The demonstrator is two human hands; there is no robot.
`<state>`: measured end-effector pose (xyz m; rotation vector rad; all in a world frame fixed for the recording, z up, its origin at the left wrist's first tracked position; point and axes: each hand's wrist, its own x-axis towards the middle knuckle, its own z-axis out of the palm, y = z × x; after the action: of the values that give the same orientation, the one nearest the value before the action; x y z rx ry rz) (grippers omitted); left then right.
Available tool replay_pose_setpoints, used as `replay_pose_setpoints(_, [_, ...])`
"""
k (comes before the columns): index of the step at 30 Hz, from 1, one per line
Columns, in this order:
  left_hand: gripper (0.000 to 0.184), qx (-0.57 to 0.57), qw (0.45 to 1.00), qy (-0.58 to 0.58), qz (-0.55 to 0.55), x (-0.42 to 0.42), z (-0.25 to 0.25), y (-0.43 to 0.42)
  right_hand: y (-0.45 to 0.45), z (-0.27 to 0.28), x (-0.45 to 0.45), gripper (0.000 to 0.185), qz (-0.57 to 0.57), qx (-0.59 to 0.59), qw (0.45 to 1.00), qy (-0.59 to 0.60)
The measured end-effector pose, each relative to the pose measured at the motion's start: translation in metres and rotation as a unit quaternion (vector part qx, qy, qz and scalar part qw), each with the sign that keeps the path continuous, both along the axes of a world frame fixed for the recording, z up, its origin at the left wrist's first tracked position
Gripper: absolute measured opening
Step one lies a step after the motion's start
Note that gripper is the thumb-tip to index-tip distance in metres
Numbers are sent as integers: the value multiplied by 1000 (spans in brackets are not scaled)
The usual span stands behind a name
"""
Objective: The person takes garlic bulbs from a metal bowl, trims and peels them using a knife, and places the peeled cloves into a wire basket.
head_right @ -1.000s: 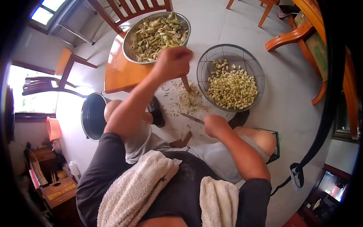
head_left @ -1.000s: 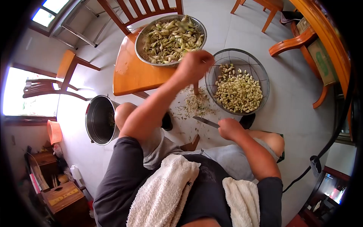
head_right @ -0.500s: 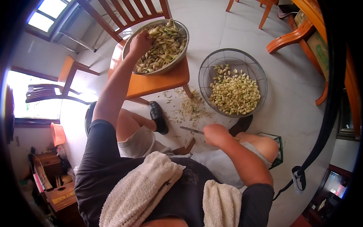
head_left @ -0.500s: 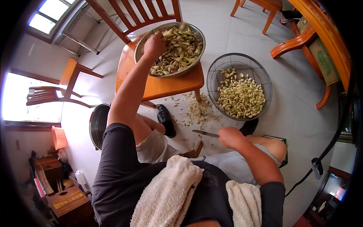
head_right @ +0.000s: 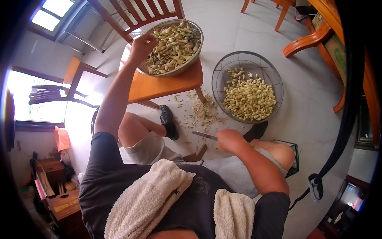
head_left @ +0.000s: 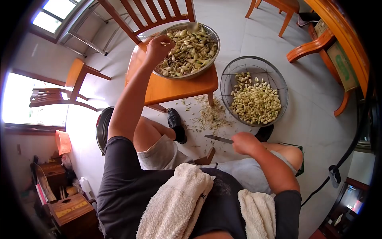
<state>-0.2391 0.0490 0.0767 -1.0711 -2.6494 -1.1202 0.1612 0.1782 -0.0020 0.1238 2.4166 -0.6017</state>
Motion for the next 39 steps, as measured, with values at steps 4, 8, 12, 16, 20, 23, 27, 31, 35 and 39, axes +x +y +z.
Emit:
replay_pose_setpoints(4, [25, 116, 976, -183, 2, 26, 16, -11, 2, -3, -2, 20, -32, -1, 999, 9])
replay_pose_setpoints(8, [22, 180, 946, -267, -45, 53, 29, -23, 6, -1, -2, 20, -71, -9, 994, 77])
replay_pose_setpoints(12, [16, 247, 916, -308, -76, 99, 32, -29, 13, 19, -3, 21, -154, -66, 973, 157])
replay_pose_setpoints(16, [14, 263, 878, -388, -96, 112, 6, -32, 18, 29, 1, 17, -224, -114, 934, 254])
replay_pose_setpoints(20, [13, 323, 787, -513, -112, 137, -2, -35, 18, 48, 3, 16, -298, -141, 899, 287])
replay_pose_setpoints(23, [16, 308, 762, -551, -146, 159, -14, -39, 20, 44, 6, 11, -292, -122, 858, 405])
replay_pose_setpoints(27, [15, 271, 775, -556, -128, 191, -33, -30, 15, 46, 4, 13, -241, -63, 830, 499])
replay_pose_setpoints(31, [11, 218, 779, -570, -144, 210, -46, -22, 10, 40, 3, 25, -165, 4, 835, 525])
replay_pose_setpoints(35, [8, 182, 785, -575, -144, 217, -51, -20, 9, 35, 3, 34, -128, 52, 840, 525])
replay_pose_setpoints(39, [8, 194, 766, -597, -141, 218, -56, -21, 7, 34, 3, 34, -126, 64, 845, 516])
